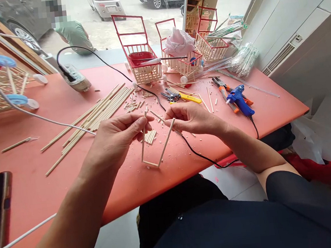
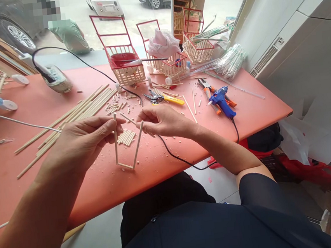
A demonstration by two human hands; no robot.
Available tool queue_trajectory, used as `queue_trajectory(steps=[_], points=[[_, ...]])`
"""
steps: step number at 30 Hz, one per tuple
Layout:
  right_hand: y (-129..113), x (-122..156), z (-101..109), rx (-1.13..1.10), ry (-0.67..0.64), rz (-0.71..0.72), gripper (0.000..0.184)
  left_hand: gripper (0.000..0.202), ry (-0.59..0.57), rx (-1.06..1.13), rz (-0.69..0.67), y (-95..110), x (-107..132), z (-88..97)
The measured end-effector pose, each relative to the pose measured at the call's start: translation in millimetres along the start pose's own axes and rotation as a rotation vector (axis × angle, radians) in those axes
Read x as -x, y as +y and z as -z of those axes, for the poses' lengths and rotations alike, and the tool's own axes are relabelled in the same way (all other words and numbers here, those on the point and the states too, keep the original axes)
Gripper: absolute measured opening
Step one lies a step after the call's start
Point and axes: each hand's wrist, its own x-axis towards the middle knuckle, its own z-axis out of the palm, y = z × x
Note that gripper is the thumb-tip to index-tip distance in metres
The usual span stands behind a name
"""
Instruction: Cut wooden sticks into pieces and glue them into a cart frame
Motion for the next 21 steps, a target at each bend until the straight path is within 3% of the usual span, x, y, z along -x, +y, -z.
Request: queue_trajectory(steps=[21], points=[[3.7,-2.3,-0.5,-0.057,-0.019,0.026,0.043,0.035,-0.053,-0.012,-0.036,-4.2,-0.2,1.1]])
